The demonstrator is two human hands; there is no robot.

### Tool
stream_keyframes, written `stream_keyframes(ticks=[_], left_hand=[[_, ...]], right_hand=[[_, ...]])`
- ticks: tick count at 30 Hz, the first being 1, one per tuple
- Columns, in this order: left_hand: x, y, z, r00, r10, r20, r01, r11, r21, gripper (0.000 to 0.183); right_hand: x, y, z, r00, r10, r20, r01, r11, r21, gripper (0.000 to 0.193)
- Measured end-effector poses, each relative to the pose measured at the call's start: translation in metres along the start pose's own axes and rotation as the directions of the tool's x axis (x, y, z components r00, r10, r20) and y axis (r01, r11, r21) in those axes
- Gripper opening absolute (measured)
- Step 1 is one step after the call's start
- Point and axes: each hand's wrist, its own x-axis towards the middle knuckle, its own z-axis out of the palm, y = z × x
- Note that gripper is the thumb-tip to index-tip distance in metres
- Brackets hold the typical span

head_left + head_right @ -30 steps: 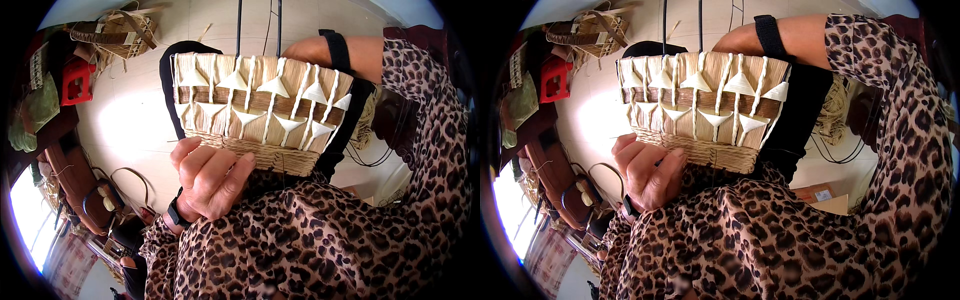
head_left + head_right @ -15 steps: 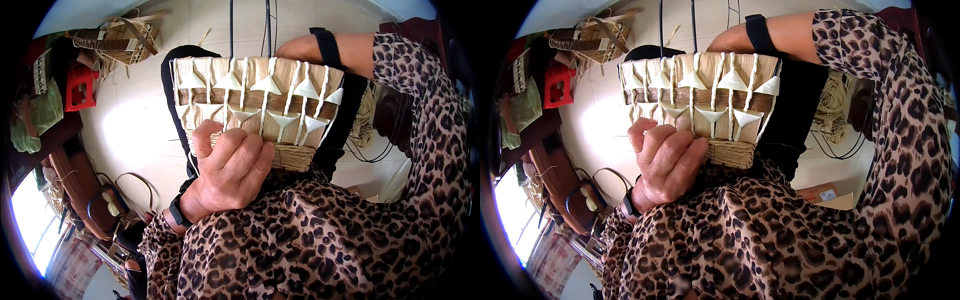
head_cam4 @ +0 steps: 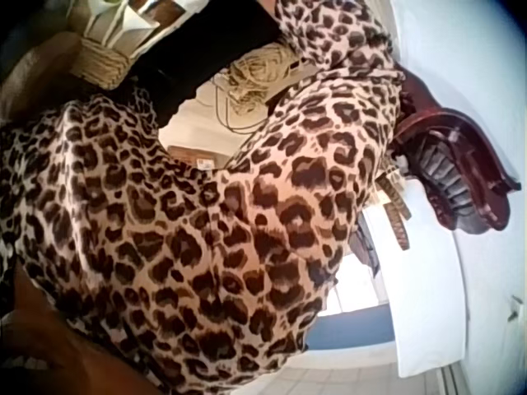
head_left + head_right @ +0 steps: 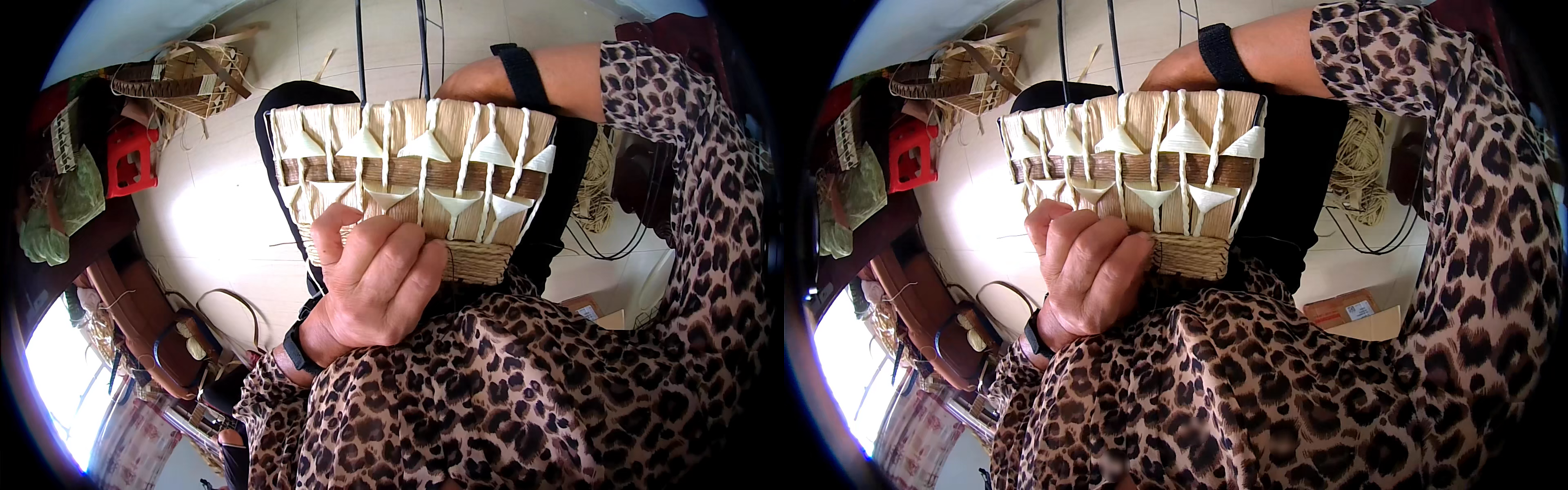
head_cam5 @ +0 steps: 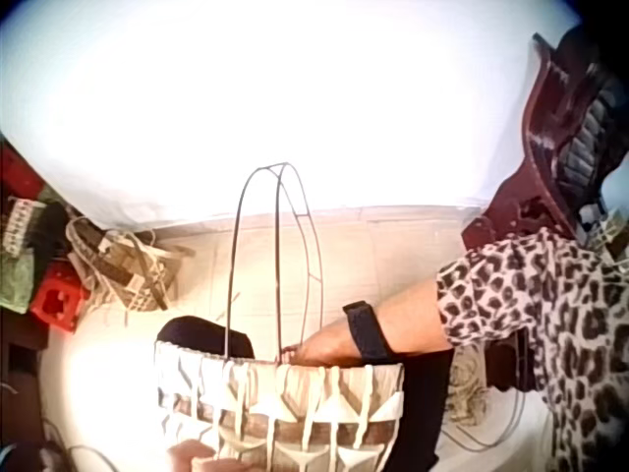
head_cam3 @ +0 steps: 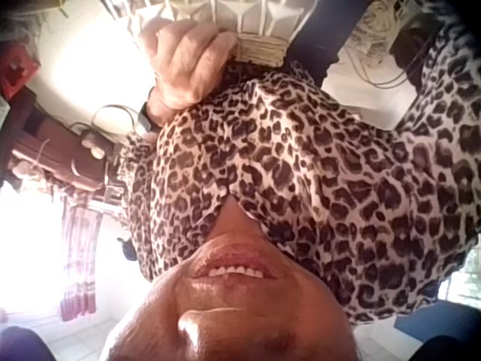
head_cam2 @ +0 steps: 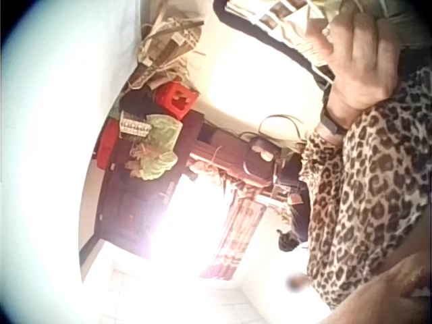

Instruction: The person weaves a decorative pattern onto a small basket using a thin strip of natural fiber. They thread the strip through the existing weave, pull it tight, and trim the excess with scissors. The person repeats this process to create a series of white triangular shapes on the basket's surface.

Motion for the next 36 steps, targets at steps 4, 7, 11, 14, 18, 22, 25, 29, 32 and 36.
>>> stream_keyframes(ticks=[4,7,11,14,18,22,25,29,32,36], left_hand=[[-0.005,-0.001,-0.002,1.000,-0.021,0.009,0.021,1.000,-0.018,0.036],[-0.011,-0.001,-0.003,0.999,-0.017,0.041,0.019,0.999,-0.042,0.040],[-0.019,-0.003,-0.004,0.996,0.017,0.085,-0.018,1.000,0.007,0.042],[-0.022,-0.003,0.002,0.998,0.041,0.046,-0.043,0.998,0.037,0.040],[-0.022,-0.002,0.004,0.999,0.007,0.038,-0.008,0.999,0.035,0.041],[-0.016,-0.001,0.004,0.999,-0.017,0.048,0.013,0.997,0.074,0.041],[-0.015,0.000,0.009,0.999,-0.052,0.014,0.051,0.995,0.082,0.042],[-0.012,0.000,0.013,0.998,-0.062,-0.008,0.063,0.994,0.086,0.042],[-0.011,-0.004,0.017,0.996,-0.057,-0.067,0.062,0.995,0.079,0.041],[-0.010,-0.008,0.012,0.996,-0.065,-0.064,0.068,0.996,0.051,0.045]], right_hand=[[-0.001,-0.005,-0.003,1.000,0.020,-0.005,-0.020,1.000,0.014,0.029],[-0.004,-0.008,-0.005,0.999,0.041,-0.007,-0.041,0.999,0.018,0.030],[-0.007,-0.013,-0.008,0.998,0.067,-0.011,-0.067,0.997,0.026,0.030],[-0.011,-0.016,-0.011,0.996,0.093,-0.012,-0.093,0.995,0.037,0.030],[-0.014,-0.017,-0.014,0.992,0.125,-0.008,-0.124,0.991,0.049,0.030],[-0.014,-0.025,-0.025,0.984,0.177,0.014,-0.178,0.982,0.063,0.031],[-0.013,-0.038,-0.043,0.964,0.260,0.053,-0.264,0.961,0.087,0.031],[-0.006,-0.082,-0.080,0.851,0.497,0.168,-0.520,0.843,0.137,0.031],[-0.006,-0.115,-0.108,0.766,0.598,0.237,-0.635,0.762,0.127,0.032],[-0.023,-0.151,-0.119,0.957,0.291,0.023,-0.291,0.956,0.033,0.027]])
